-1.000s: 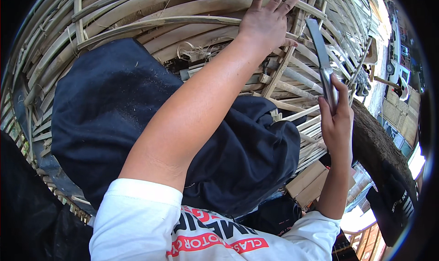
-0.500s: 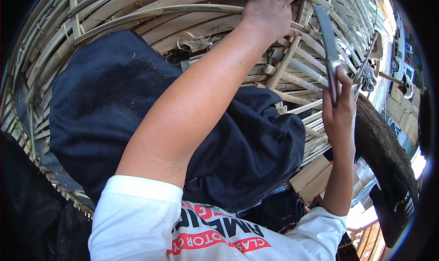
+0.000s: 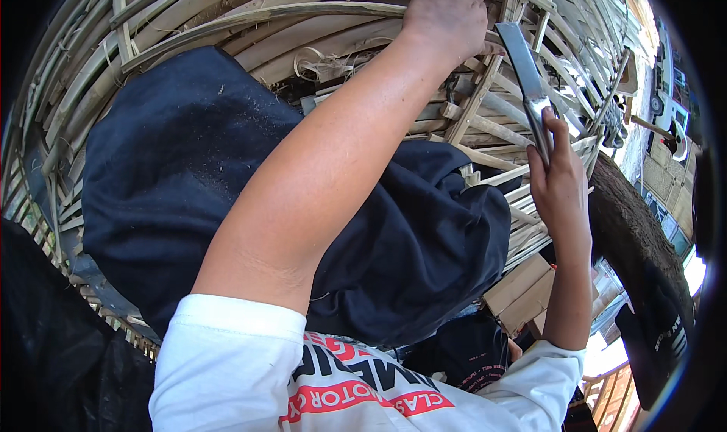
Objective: The person constructs a large bamboo structure by hand, using a blade to trim and fit individual bamboo strips into a woven frame and pulling on the frame to secure the pieces.
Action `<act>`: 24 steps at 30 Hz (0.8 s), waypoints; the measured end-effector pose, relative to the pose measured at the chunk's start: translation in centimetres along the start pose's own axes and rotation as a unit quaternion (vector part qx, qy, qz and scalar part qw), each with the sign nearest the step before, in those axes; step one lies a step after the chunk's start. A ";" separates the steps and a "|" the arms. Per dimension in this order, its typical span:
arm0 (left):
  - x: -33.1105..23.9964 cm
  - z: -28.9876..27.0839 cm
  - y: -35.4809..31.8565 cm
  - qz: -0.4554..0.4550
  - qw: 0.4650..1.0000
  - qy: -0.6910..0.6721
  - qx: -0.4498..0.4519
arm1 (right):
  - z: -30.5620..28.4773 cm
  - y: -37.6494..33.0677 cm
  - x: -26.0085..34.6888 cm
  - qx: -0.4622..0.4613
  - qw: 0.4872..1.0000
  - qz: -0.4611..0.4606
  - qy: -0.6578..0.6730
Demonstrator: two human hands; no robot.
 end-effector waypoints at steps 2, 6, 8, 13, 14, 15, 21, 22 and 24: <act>0.1 -1.3 -0.5 0.033 0.998 -0.024 0.056 | -1.0 -0.8 -0.4 -0.086 0.987 -0.064 0.123; 0.2 0.1 0.0 -0.003 1.000 -0.015 0.008 | -0.1 -0.1 -0.8 -0.026 0.998 -0.036 0.037; 0.5 -1.3 -0.4 0.001 1.000 -0.008 0.000 | -1.7 -0.5 -0.7 -0.085 0.988 -0.104 0.082; 0.4 0.3 -0.3 -0.010 1.000 0.014 -0.004 | 0.2 0.4 -1.4 -0.001 0.999 0.028 0.046; 0.3 0.5 0.0 -0.021 0.999 0.027 -0.038 | -1.3 -0.1 -0.4 -0.072 0.990 -0.042 0.111; 0.0 0.1 -0.5 -0.015 0.999 0.022 -0.032 | -2.0 -1.1 -0.4 -0.133 0.972 -0.092 0.173; -0.1 -1.2 -0.3 0.027 0.999 0.007 0.029 | -1.8 -1.6 -1.0 -0.112 0.981 -0.060 0.149; 0.4 -2.0 -0.9 0.039 0.997 -0.050 0.040 | -1.1 -1.5 -1.1 -0.098 0.988 -0.037 0.117; 0.5 -1.5 -0.9 0.028 0.998 -0.041 0.045 | 1.0 -0.2 -1.1 -0.042 0.996 -0.065 0.036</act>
Point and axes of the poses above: each hand's wrist, its own y-axis towards the middle knuckle, its own z-axis out of the palm, x = y × z, the point moved 5 cm from there along y, towards the middle knuckle, and after that the axes turned 13 degrees about y, right-handed, at the moved point
